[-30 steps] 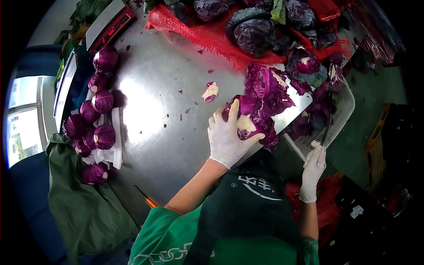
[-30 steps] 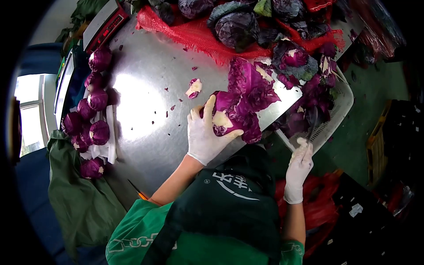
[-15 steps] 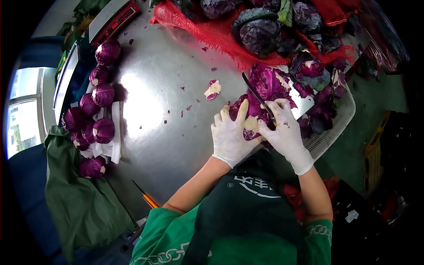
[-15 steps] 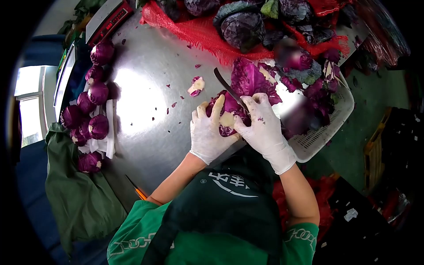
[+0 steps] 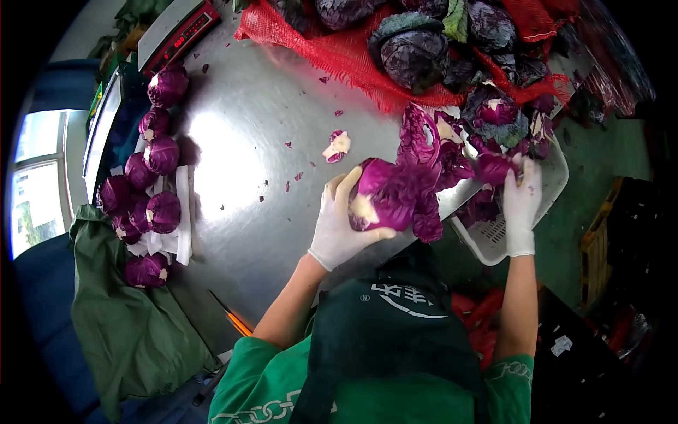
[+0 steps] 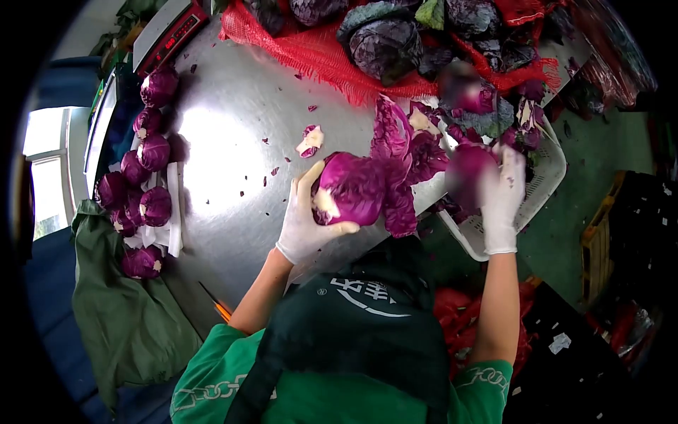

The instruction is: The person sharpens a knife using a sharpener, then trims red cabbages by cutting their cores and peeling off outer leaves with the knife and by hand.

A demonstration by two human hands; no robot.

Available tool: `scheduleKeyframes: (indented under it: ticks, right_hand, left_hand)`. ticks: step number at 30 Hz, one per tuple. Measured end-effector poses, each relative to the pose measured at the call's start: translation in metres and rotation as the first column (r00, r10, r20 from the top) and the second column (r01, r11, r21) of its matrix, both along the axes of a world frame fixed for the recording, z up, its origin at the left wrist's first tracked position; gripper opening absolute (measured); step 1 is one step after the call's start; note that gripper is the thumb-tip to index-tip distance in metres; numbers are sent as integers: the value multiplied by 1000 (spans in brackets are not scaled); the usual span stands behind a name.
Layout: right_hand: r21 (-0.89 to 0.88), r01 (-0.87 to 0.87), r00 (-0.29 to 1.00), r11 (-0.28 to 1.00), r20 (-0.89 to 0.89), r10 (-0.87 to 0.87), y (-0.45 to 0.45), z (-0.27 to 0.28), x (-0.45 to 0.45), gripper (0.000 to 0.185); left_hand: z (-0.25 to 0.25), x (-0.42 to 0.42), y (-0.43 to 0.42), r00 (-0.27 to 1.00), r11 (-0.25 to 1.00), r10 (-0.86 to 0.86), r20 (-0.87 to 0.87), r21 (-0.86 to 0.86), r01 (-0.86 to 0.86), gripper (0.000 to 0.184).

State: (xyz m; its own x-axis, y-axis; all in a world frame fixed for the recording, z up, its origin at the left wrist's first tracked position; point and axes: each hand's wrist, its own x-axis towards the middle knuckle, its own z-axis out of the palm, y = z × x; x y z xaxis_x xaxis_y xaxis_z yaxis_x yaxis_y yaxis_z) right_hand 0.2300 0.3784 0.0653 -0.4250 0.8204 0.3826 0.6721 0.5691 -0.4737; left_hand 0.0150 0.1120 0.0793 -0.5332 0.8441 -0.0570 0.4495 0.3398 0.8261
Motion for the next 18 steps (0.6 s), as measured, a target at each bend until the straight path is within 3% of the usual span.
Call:
scheduleKeyframes:
  ticks: [2, 3, 4, 5, 6, 8, 10, 11, 12, 14, 15, 16, 18]
  right_hand:
    - [419, -28, 976, 907, 206, -65, 1, 33, -16, 26]
    - [119, -69, 990, 990, 133, 53, -10, 39, -24, 26]
    - [-186, -136, 989, 973, 26, 143, -26, 43, -33, 27]
    - [-490, -267, 964, 830, -139, 228, -47, 41, -45, 34]
    - [-708, -406, 914, 578, -320, 250, -69, 35, -57, 41]
    - [-598, -538, 832, 594, -259, 491, -108, 21, -77, 48]
    - [-747, -528, 849, 403, -466, 248, -138, 14, -92, 52]
    - [-752, -496, 859, 434, -351, 373, -143, 33, -95, 53]
    - [-696, -559, 819, 452, -376, 434, -152, 41, -98, 53]
    - [-644, -652, 747, 400, -456, 483, -168, 32, -100, 49]
    - [-730, -605, 770, 318, -436, 466, -162, 37, -105, 44]
    - [-800, -556, 823, 224, -492, 285, -162, 27, -107, 39]
    - [-822, -465, 884, 328, -411, 224, -153, -4, -112, 37]
  left_hand:
    - [-20, 2, -19, 987, 992, 8, 163, 124, -29, 117]
    - [-24, 3, -28, 976, 993, 22, 215, 106, -46, 118]
    - [-25, 3, -37, 963, 994, 37, 265, 87, -62, 118]
    - [-27, 3, -45, 965, 995, 37, 258, 82, -60, 118]
    - [-27, 2, -53, 986, 994, 4, 165, 110, -23, 117]
    - [-19, 5, -61, 998, 991, -18, 62, 134, 10, 115]
    - [2, 12, -61, 906, 969, 72, 417, 185, -162, 112]
    - [4, 15, -63, 881, 951, 116, 459, 204, -231, 109]
    - [4, 19, -65, 883, 950, 132, 450, 197, -242, 109]
    - [4, 22, -69, 585, 822, 384, 714, 24, -569, 105]
    - [14, 18, -69, 529, 824, 378, 760, -15, -566, 102]
    - [10, 12, -77, 532, 820, 384, 755, -15, -572, 102]
    - [-5, 2, -95, 510, 862, 247, 824, 54, -505, 102]
